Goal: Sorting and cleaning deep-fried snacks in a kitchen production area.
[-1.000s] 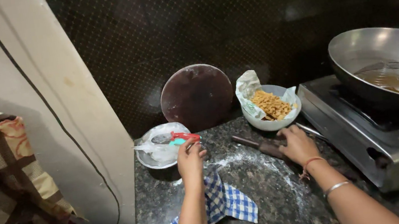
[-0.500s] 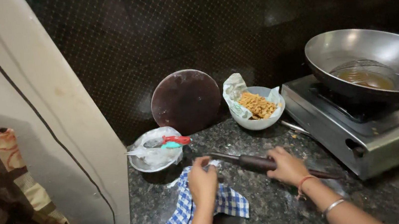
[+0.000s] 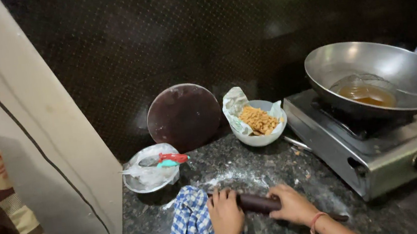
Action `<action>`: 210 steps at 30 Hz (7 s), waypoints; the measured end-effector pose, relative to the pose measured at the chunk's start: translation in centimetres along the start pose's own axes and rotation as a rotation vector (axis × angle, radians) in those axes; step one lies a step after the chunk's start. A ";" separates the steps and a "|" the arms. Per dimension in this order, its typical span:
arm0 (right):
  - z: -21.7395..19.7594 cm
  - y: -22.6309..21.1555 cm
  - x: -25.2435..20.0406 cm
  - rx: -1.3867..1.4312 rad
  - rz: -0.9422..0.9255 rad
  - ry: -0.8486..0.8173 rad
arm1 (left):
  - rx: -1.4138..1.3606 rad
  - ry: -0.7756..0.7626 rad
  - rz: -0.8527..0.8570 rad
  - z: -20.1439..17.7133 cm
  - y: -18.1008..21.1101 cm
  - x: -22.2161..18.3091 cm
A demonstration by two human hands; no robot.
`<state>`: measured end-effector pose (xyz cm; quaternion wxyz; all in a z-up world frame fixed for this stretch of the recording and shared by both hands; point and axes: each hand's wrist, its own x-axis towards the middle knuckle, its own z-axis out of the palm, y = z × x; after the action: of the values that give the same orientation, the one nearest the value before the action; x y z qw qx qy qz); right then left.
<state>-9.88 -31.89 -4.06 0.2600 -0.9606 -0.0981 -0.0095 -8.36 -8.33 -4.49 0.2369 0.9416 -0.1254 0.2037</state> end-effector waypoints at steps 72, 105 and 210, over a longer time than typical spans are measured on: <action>0.6 -15.8 28.3 -0.134 -0.210 -0.027 | 0.262 0.368 -0.633 -4.4 -15.8 17.5; -9.0 3.1 12.5 -0.215 0.447 0.161 | 0.102 0.576 -0.404 -5.1 -1.3 5.3; -7.3 7.2 16.8 0.178 -0.096 0.398 | -0.266 0.423 -0.406 -3.6 2.5 5.6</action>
<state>8.25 -38.53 -0.19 0.3573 -0.9073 -0.0909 -0.2023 -5.36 -9.51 1.90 0.4147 0.8449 0.0915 0.3255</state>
